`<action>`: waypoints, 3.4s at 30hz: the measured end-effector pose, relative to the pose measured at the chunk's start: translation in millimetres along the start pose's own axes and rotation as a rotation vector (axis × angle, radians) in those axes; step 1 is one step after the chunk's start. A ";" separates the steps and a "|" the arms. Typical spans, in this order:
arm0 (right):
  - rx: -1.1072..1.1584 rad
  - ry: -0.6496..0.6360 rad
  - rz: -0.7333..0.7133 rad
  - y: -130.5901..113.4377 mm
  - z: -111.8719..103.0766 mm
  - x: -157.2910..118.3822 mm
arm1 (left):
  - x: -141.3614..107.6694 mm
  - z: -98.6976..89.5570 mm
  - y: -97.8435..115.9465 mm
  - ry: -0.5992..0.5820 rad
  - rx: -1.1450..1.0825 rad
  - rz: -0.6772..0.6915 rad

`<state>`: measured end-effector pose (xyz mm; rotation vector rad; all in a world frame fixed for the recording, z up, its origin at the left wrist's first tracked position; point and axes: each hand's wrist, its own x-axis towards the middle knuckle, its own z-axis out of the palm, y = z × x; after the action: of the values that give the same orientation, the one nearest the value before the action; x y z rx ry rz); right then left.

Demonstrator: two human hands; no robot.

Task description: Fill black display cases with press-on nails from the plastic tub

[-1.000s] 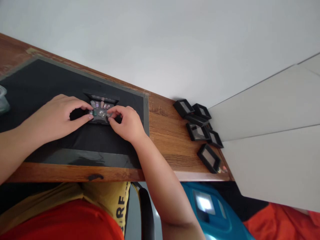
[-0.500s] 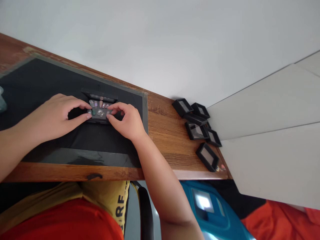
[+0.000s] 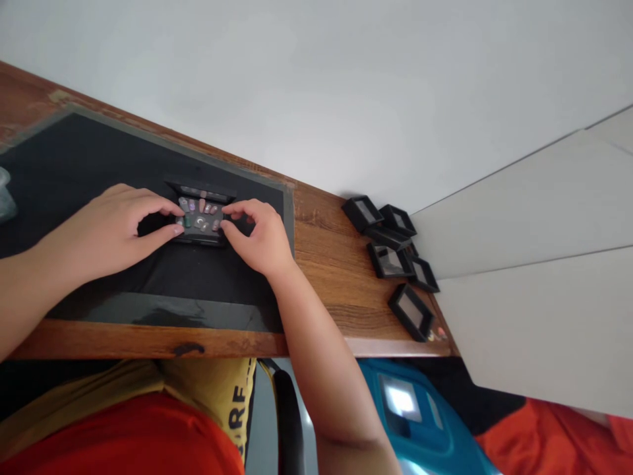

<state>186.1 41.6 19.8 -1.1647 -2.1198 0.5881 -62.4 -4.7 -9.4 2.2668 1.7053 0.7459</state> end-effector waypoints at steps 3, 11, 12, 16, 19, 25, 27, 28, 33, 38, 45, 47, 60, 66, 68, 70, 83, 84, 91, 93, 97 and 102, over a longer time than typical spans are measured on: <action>0.016 0.063 0.031 -1.1 -2.0 0.4 | 0.1 0.1 -0.3 0.004 0.004 0.006; 0.042 0.198 0.052 -0.5 -2.6 0.9 | 1.0 -2.0 1.6 0.013 0.000 -0.010; 0.040 0.195 0.059 -0.4 -2.3 0.7 | 1.2 -2.9 2.3 0.017 0.002 -0.015; 0.058 0.204 0.056 -1.3 -1.7 0.6 | 1.5 -5.8 4.5 0.022 0.003 -0.033; 0.058 0.226 0.057 -2.0 -1.0 1.4 | 1.2 -5.8 3.4 0.024 -0.022 -0.038; 0.121 0.271 0.043 1.8 5.0 2.4 | 1.3 -3.3 -1.3 0.016 -0.030 -0.033; 0.149 0.287 0.006 1.9 6.6 1.9 | 1.7 -2.8 -1.6 0.019 -0.018 -0.027; 0.157 0.287 -0.017 1.2 7.0 1.6 | 2.0 -2.7 -1.5 0.021 -0.015 -0.027; 0.131 0.226 -0.070 -5.2 7.0 -0.5 | 2.8 -2.5 -1.4 0.019 -0.009 -0.038; 0.163 0.145 -0.055 -6.6 6.8 -1.7 | 2.0 -3.3 -0.5 0.013 0.041 -0.037; 0.244 0.033 -0.019 -7.3 2.1 -5.1 | 1.1 -8.6 4.1 0.050 0.004 -0.082; 0.262 -0.005 -0.008 -8.2 1.7 -5.8 | 1.7 -11.0 4.4 0.060 0.003 -0.103; 0.209 -0.107 -0.007 -9.8 -1.8 -7.2 | 3.9 -7.6 -0.1 0.001 0.011 -0.139; 0.266 -0.095 0.010 -10.4 -2.8 -5.2 | 2.1 0.7 2.9 -0.033 0.110 -0.136; 0.291 -0.109 0.024 -10.8 -2.7 -4.9 | 2.0 3.4 3.5 -0.048 0.123 -0.137; 0.304 -0.124 0.027 -11.1 -2.5 -4.7 | 2.0 5.4 3.7 -0.050 0.124 -0.137; 0.321 -0.209 0.066 -15.1 -8.4 -6.2 | 5.2 -6.6 3.2 -0.019 -0.065 -0.171; 0.327 -0.211 0.064 -15.2 -8.7 -6.4 | 5.8 -9.2 3.3 -0.025 -0.095 -0.177; 0.310 -0.225 0.060 -12.7 -8.6 -6.3 | 4.7 -22.6 11.2 0.017 -0.187 -0.367; 0.289 -0.235 0.062 -11.5 -7.8 -6.8 | 4.0 -24.3 13.4 0.041 -0.200 -0.440; 0.252 -0.266 0.048 -10.5 -5.1 -8.8 | 4.1 -25.3 14.5 0.062 -0.222 -0.463; 0.189 -0.318 0.039 -11.1 -1.9 -10.5 | 6.7 -19.7 8.2 0.020 -0.190 -0.382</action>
<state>185.3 27.1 24.9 -1.0648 -2.2452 1.0258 -64.1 -3.5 12.9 1.7435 1.9060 0.8027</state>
